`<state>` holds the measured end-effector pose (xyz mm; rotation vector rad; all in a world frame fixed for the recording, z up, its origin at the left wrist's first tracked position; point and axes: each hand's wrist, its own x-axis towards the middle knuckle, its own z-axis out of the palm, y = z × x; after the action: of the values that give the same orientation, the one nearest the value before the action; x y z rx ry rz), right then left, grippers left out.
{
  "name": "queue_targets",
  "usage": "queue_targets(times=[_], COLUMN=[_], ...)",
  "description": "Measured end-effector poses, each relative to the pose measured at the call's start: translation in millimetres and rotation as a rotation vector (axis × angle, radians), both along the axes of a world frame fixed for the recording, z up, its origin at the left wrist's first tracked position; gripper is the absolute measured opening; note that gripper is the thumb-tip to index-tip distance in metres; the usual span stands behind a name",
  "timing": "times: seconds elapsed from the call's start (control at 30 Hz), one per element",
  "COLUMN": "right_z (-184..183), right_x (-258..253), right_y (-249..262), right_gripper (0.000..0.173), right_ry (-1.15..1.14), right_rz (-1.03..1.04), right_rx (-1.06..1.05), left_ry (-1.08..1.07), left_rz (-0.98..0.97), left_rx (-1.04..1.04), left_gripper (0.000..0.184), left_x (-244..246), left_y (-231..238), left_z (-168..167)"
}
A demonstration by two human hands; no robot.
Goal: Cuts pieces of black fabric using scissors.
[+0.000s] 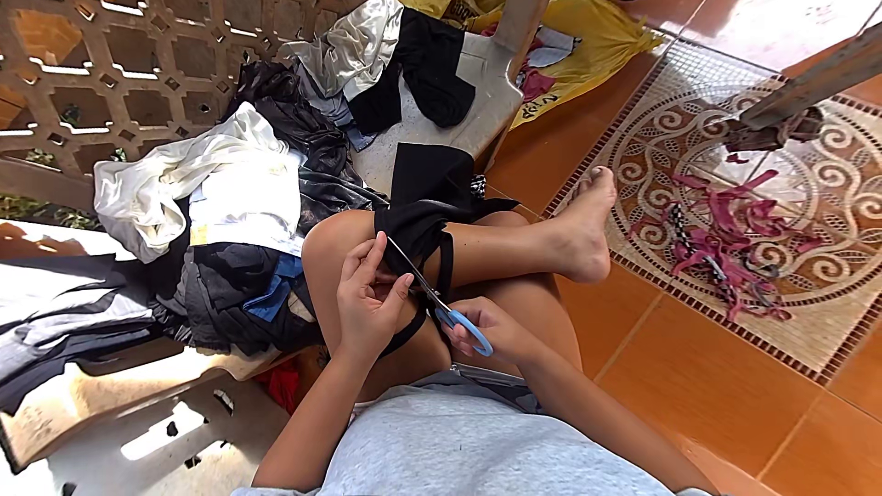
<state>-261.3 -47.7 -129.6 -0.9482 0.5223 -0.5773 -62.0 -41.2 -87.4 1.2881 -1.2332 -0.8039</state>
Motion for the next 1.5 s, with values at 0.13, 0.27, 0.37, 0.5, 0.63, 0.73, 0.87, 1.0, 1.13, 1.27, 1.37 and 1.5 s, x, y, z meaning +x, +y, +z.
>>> queue_targets(times=[0.13, 0.27, 0.37, 0.5, 0.63, 0.73, 0.87, 1.0, 1.13, 1.27, 1.37, 1.5], right_z=[0, 2, 3, 4, 2, -4, -7, -8, -6, -6, -7, -9], right_x=[2, 7, 8, 9, 7, 1, -10, -14, -12, -9, -10, -9], right_y=[-1, -3, -2, 0, 3, 6, 12, 15, 15, 11, 7, 6], right_gripper=[0.041, 0.042, 0.038, 0.031, 0.03, 0.033, 0.039, 0.04, 0.038, 0.046, 0.049, 0.041], right_ry=[-0.037, -0.013, -0.017, -0.037, -0.025, 0.027, 0.09, 0.088, 0.012, -0.006, -0.02, -0.117], right_rz=[-0.014, -0.02, -0.02, -0.032, -0.053, -0.084, -0.099, -0.118, -0.136, -0.076, -0.022, -0.012], right_rx=[-0.022, -0.016, 0.002, 0.026, 0.003, -0.081, -0.18, -0.183, -0.102, -0.059, -0.047, -0.013], left_ry=[-0.046, -0.119, -0.171, -0.178, -0.086, 0.146, 0.279, 0.138, 0.012, -0.1, -0.145, -0.121], left_rz=[-0.009, -0.019, -0.02, -0.021, -0.048, -0.071, -0.139, -0.188, -0.127, -0.089, -0.085, -0.087], left_rx=[-0.005, -0.021, -0.024, -0.021, 0.013, 0.096, 0.166, 0.131, 0.067, -0.011, -0.012, -0.008], left_gripper=[0.058, 0.058, 0.058, 0.059, 0.058, 0.051, 0.044, 0.044, 0.051, 0.051, 0.051, 0.053], left_x=[-2, -4, -3, -3, -1, 3, 7, 6, 1, -5, -4, -2], left_y=[1, 3, 3, 4, 4, 0, -11, -21, -20, -11, -8, -10], left_z=[-2, -3, -3, -3, -4, 0, 9, 8, 3, -1, 0, 3])
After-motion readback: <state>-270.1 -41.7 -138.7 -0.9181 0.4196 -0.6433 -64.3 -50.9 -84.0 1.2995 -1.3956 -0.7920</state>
